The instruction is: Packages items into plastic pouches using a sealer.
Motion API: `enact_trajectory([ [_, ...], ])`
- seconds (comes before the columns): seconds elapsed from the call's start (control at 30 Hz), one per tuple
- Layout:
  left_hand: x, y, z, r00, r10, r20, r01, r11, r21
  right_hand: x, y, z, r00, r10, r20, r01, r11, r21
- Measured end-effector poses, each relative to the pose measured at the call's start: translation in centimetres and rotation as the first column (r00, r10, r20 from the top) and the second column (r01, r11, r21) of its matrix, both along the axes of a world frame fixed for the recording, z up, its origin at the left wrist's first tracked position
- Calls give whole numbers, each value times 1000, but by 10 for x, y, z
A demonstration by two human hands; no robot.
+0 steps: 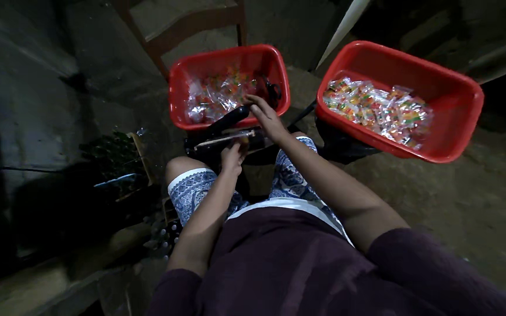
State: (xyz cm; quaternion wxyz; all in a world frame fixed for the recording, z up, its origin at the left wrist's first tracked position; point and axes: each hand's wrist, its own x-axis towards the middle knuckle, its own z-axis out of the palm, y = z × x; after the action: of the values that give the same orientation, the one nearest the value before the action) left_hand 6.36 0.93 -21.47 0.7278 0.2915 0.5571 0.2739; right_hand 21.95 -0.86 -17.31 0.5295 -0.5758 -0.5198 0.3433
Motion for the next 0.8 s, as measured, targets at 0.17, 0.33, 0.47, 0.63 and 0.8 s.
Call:
enact_trajectory([
  [0.17,-19,-26,37,978,-210,15,204,963,174,-12,-64,-4,928,-214,-304,174,973,-153],
  [0.33,-29,-56,64,971,-230,59,211,951,226,-39,-95,10,904,-174,-391,96,972,-213],
  [0.47,-42,-62,82,959,-281,35,248,893,376,-43,-103,24,911,-117,-395,40,979,-198],
  [0.63,-48,-62,100,969,-247,-16,232,884,407,-48,-110,34,904,-54,-424,-35,980,-198],
  [0.8,-49,-66,107,975,-224,9,210,923,321,-46,-112,38,885,-52,-463,-42,981,-191],
])
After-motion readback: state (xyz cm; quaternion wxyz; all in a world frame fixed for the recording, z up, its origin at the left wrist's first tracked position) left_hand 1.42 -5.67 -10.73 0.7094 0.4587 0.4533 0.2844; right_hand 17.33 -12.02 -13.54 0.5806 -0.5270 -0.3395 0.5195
